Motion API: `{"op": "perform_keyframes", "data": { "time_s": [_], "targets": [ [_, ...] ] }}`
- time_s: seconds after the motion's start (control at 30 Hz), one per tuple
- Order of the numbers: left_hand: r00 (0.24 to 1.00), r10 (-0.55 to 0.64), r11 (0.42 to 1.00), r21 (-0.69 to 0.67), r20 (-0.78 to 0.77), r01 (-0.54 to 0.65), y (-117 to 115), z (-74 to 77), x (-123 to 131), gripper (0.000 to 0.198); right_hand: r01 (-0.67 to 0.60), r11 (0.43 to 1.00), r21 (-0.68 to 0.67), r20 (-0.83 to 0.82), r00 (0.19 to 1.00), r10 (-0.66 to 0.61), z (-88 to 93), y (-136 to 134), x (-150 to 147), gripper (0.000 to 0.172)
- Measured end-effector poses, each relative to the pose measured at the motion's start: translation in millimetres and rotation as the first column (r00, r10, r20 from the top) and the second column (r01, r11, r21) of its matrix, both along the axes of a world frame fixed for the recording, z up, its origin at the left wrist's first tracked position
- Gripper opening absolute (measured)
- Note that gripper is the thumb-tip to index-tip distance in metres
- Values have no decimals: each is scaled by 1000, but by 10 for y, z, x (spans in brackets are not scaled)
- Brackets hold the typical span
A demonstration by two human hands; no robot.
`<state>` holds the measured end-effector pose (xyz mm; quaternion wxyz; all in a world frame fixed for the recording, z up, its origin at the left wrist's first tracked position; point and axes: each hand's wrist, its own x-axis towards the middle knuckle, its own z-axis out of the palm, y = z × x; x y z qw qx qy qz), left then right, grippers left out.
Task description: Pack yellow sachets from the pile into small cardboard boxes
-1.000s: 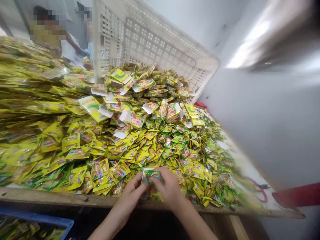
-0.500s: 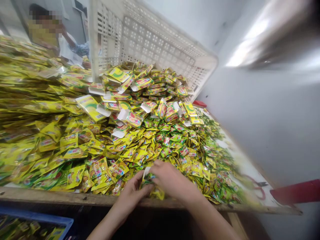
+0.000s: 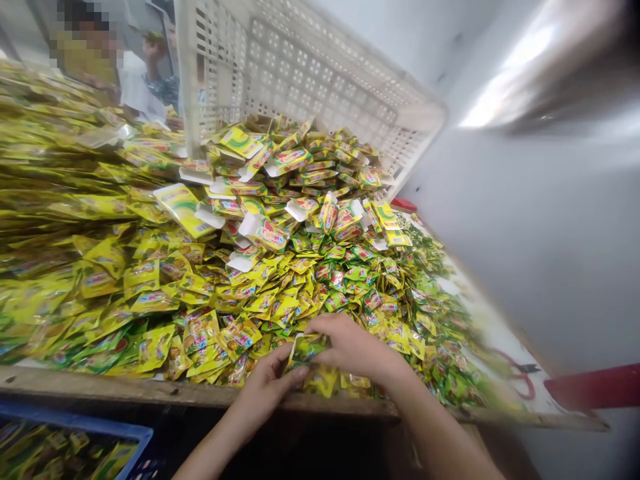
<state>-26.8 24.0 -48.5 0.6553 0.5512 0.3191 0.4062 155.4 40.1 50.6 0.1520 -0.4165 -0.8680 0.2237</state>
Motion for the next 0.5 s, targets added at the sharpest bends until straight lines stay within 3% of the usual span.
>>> {"op": "perform_keyframes", "data": {
  "time_s": [0.2,0.33,0.5],
  "targets": [
    [995,94,995,-34,-31,-95,-18,63,10,19,26,984,178,248,966,-70,-17,-58,-106,24],
    [988,156,978,-139,-6,-155,-53,72,70,22,40,994,98,171,984,-57,-10,-64,-101,24],
    [973,228,970,-74,-37,-230,-86,-39,133,20,57,995,80,190,979,-71,20,-113,-77,27]
  ]
}}
